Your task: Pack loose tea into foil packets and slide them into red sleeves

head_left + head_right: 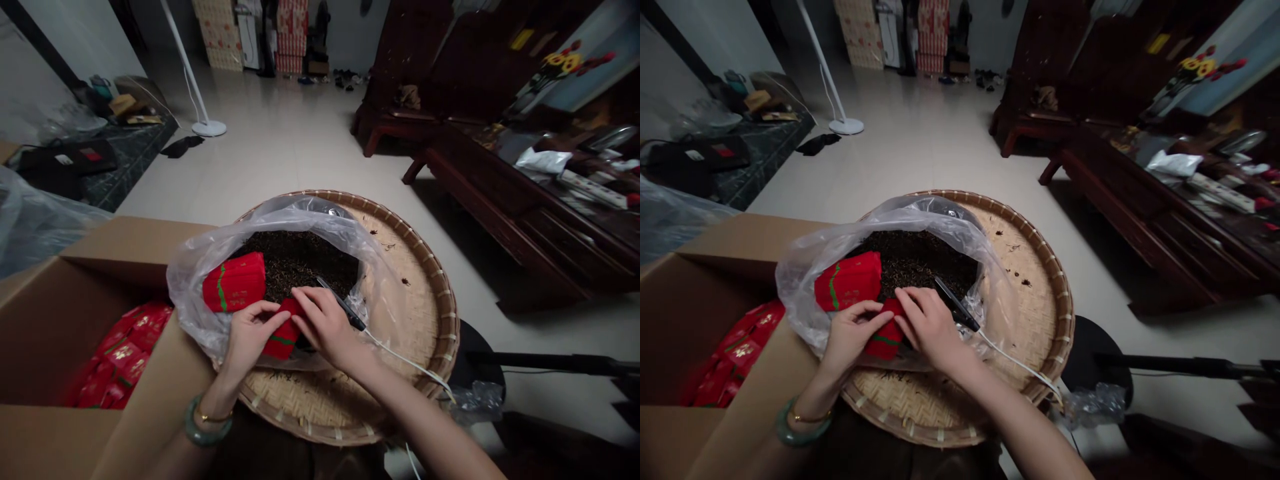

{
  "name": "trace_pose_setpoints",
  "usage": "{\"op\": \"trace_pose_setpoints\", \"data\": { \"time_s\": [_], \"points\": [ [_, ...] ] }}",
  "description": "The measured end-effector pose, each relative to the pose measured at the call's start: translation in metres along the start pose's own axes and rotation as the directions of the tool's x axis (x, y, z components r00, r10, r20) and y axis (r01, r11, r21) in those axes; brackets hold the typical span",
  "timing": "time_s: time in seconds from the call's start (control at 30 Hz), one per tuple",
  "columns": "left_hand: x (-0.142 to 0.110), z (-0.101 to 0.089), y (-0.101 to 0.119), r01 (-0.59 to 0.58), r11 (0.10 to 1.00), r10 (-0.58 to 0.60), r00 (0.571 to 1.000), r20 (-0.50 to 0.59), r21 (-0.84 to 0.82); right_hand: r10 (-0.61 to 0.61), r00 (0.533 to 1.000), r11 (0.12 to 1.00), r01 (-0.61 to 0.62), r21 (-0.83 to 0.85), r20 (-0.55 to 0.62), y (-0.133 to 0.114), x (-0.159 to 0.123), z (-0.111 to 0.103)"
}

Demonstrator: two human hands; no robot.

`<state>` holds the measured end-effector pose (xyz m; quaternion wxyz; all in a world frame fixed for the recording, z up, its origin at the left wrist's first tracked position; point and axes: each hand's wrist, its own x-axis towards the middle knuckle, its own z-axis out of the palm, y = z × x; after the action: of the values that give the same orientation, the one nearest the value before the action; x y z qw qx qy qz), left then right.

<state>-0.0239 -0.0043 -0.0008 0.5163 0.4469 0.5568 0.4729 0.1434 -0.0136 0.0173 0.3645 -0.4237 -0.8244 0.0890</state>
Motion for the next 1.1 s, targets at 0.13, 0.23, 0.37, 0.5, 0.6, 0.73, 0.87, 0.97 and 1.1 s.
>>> {"op": "trace_pose_setpoints", "data": {
  "time_s": [0.13, 0.23, 0.37, 0.5, 0.6, 0.73, 0.87, 0.97, 1.1],
  "points": [
    [-0.005, 0.012, -0.004, 0.177, 0.946, -0.174, 0.984, 0.036, -0.271, -0.091, 0.993, 0.990, 0.082, -0.117, -0.072, 0.004, -0.006, 0.005],
    [-0.006, 0.014, -0.004, 0.192, 0.934, -0.186, 0.981, 0.050, -0.300, -0.088, 0.989, 0.990, 0.074, -0.117, -0.121, 0.005, -0.009, 0.007],
    [-0.004, 0.014, -0.006, 0.121, 0.985, -0.114, 0.991, 0.064, -0.122, 0.010, 0.991, 0.998, -0.019, -0.068, -0.133, 0.007, -0.008, 0.005],
    [0.001, 0.007, -0.008, 0.048, 0.998, -0.056, 0.986, 0.159, 0.050, 0.065, 0.996, 0.995, -0.060, 0.085, -0.059, 0.011, -0.004, -0.004],
    [0.004, 0.000, -0.009, 0.061, 0.992, -0.087, 0.966, 0.244, 0.113, 0.208, 0.976, 0.956, -0.190, 0.225, -0.062, 0.012, -0.002, -0.011],
    [0.005, -0.003, -0.013, 0.146, 0.986, -0.164, 0.945, 0.281, 0.084, 0.368, 0.924, 0.854, -0.381, 0.354, 0.106, 0.011, -0.001, -0.016],
    [0.001, 0.001, -0.017, 0.235, 0.972, -0.222, 0.921, 0.319, -0.003, 0.323, 0.871, 0.755, -0.473, 0.454, 0.370, 0.014, -0.001, -0.014],
    [0.000, 0.002, -0.015, 0.287, 0.955, -0.245, 0.905, 0.347, -0.075, 0.350, 0.844, 0.686, -0.527, 0.502, 0.407, 0.019, -0.004, -0.009],
    [0.001, 0.003, -0.010, 0.347, 0.910, -0.282, 0.919, 0.276, -0.226, 0.373, 0.811, 0.493, -0.585, 0.644, 0.451, 0.020, -0.009, -0.004]
  ]
}}
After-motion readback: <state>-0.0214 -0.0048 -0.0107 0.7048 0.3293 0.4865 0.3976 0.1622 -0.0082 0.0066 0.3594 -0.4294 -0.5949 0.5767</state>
